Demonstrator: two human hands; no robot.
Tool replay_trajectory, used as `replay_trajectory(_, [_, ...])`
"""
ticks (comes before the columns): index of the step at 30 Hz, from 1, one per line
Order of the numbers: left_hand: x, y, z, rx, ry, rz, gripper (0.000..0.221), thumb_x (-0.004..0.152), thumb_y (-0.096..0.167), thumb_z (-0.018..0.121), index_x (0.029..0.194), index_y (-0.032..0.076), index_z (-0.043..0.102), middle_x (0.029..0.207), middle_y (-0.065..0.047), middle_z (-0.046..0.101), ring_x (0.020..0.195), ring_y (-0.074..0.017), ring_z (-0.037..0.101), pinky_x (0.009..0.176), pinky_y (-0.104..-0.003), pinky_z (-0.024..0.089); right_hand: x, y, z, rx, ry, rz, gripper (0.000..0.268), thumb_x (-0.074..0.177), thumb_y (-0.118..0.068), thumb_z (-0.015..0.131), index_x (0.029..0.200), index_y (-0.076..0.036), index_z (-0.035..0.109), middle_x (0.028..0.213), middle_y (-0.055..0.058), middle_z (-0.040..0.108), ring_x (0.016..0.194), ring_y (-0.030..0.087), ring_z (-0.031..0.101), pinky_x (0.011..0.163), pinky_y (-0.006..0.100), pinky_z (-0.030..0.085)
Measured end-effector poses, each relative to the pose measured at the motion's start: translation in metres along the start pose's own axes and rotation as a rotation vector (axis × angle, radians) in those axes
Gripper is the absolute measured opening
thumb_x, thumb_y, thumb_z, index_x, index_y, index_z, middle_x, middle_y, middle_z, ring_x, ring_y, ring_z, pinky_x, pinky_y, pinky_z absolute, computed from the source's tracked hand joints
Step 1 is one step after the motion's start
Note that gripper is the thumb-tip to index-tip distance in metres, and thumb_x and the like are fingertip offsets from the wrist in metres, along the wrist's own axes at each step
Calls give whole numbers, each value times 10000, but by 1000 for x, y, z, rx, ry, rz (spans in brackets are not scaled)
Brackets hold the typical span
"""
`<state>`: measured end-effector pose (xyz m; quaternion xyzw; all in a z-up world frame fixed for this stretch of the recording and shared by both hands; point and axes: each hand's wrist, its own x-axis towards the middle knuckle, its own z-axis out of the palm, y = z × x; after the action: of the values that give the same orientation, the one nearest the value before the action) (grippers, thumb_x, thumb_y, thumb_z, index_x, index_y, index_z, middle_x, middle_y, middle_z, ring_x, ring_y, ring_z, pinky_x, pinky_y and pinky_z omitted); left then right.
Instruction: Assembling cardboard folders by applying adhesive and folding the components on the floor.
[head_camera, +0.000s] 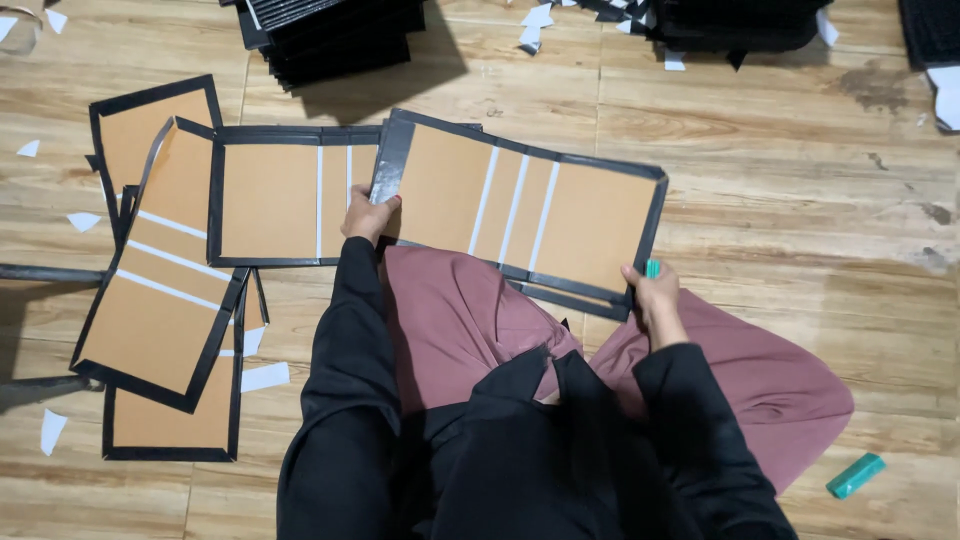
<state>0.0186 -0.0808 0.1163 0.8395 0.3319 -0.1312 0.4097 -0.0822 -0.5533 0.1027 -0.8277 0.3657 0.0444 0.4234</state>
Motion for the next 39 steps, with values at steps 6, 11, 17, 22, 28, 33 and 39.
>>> replay_trajectory(6, [-64, 38, -13, -364, -23, 320, 357, 779, 177, 654, 1110, 159, 522, 1040, -113, 598, 971, -255, 574, 798, -341, 477, -25, -3, -21, 269, 147, -93, 313, 652, -187, 794, 856, -80, 584, 668, 37, 543, 559, 171, 526, 484, 282, 381])
replay_trajectory(11, [-121, 77, -21, -701, -168, 787, 349, 841, 32, 590, 1145, 137, 456, 997, -95, 534, 942, -208, 483, 831, -395, 466, -49, -48, -70, 432, 405, -551, 374, 705, -146, 820, 952, -80, 547, 831, 41, 518, 771, 141, 507, 698, 245, 400])
replay_trajectory(17, [-126, 79, -29, -553, -103, 914, 486, 800, -9, 595, 1245, 115, 442, 1069, -124, 573, 1024, -253, 537, 915, -443, 406, -59, -67, -131, 555, 347, -539, 361, 725, -107, 816, 938, -178, 534, 575, -46, 475, 483, 70, 493, 466, 168, 407])
replay_trajectory(22, [-132, 62, 1, -691, -225, 859, 593, 734, -40, 641, 1253, 135, 412, 1131, -93, 517, 1095, -230, 449, 990, -472, 325, -33, -14, -128, 522, 282, -362, 401, 640, -59, 772, 880, -165, 469, 574, -67, 458, 431, 58, 458, 404, 189, 378])
replay_trajectory(28, [-155, 65, 18, -479, -170, 711, 668, 811, 199, 663, 1355, 127, 283, 1306, -157, 432, 1228, -326, 384, 1037, -472, 297, -23, -7, -112, 351, 249, -284, 546, 595, -200, 839, 987, -131, 465, 786, -17, 487, 664, 123, 483, 584, 274, 362])
replay_trajectory(33, [-149, 50, 38, -399, -151, 721, 424, 881, 140, 555, 1278, 154, 407, 1189, -119, 546, 1141, -280, 483, 959, -442, 393, -23, 6, -107, 304, 243, -354, 405, 670, -105, 760, 1009, -138, 541, 794, -54, 480, 702, 80, 477, 627, 222, 393])
replay_trajectory(39, [-156, 52, 33, -641, -125, 846, 485, 853, -23, 535, 1300, 59, 366, 1215, -138, 518, 1163, -237, 456, 1004, -450, 355, -42, -12, -123, 336, 494, -573, 296, 664, -66, 819, 749, -101, 539, 611, 6, 513, 547, 105, 479, 531, 217, 380])
